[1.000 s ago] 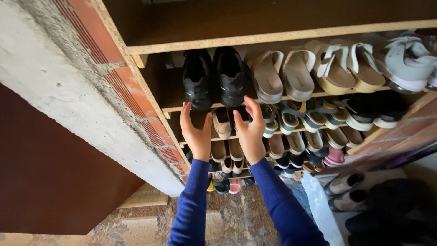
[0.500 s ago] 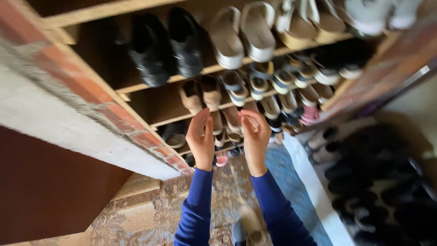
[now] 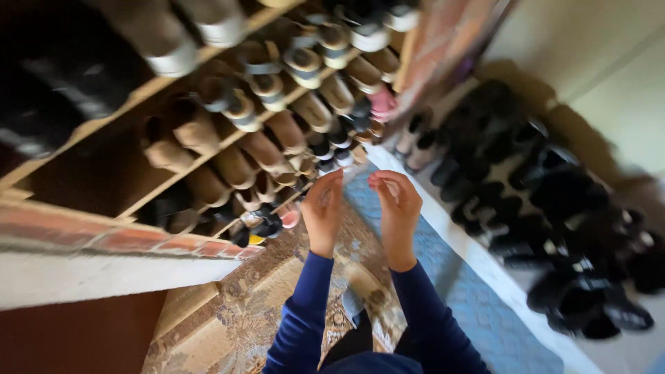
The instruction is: The person gathers shoes from the floor and places them on a wooden shoe rack. They handle multiple pairs including sneakers, loafers, sandals, and boots, arranging them on shelves in a consistent orientation.
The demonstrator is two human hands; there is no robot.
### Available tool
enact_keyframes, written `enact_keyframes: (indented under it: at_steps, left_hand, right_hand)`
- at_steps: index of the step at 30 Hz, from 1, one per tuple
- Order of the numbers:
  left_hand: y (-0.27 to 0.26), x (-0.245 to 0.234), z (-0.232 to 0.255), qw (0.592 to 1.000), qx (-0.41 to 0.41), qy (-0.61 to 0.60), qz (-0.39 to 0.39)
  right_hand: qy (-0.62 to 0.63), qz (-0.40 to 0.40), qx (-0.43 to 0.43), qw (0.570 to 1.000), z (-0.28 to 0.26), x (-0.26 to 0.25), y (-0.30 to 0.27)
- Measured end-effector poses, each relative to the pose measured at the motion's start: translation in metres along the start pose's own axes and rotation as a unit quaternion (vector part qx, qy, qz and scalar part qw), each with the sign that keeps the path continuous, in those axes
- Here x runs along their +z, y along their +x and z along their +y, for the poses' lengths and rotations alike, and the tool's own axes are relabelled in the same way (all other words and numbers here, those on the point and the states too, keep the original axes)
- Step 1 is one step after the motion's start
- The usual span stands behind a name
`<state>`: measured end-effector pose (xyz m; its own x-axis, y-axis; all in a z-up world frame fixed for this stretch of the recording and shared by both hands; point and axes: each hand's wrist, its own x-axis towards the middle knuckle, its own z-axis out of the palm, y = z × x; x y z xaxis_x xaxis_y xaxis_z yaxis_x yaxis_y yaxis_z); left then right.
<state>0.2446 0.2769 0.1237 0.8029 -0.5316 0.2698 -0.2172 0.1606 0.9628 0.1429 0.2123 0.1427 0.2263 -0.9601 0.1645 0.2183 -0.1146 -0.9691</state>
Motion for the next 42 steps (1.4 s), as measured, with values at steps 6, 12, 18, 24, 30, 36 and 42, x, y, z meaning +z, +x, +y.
enact_keyframes:
  at_steps: [6, 12, 18, 24, 30, 36, 42]
  left_hand:
    - [-0.043, 0.073, -0.007, 0.994, -0.05, -0.011, -0.093]
    - [-0.083, 0.144, 0.008, 0.982, -0.082, -0.009, -0.172]
    - [-0.128, 0.219, 0.018, 0.965, -0.118, -0.036, -0.232]
    - [-0.174, 0.294, -0.002, 0.95, -0.144, -0.027, -0.274]
    - [-0.217, 0.355, -0.023, 0.941, -0.144, -0.003, -0.307]
    - [-0.242, 0.397, -0.033, 0.936, -0.122, 0.014, -0.329]
    - [-0.258, 0.431, -0.085, 0.915, -0.045, 0.091, -0.391]
  right_hand:
    - [-0.016, 0.091, 0.003, 0.996, -0.007, -0.084, 0.003]
    - [-0.029, 0.166, 0.024, 0.985, -0.008, -0.168, 0.004]
    - [-0.056, 0.235, 0.043, 0.969, -0.023, -0.256, 0.008]
    - [-0.085, 0.272, 0.056, 0.957, -0.02, -0.347, 0.013]
    - [-0.084, 0.314, 0.087, 0.942, -0.002, -0.433, 0.015]
    - [-0.084, 0.345, 0.102, 0.929, 0.005, -0.488, 0.021]
    - [-0.106, 0.394, 0.113, 0.906, 0.047, -0.534, 0.019]
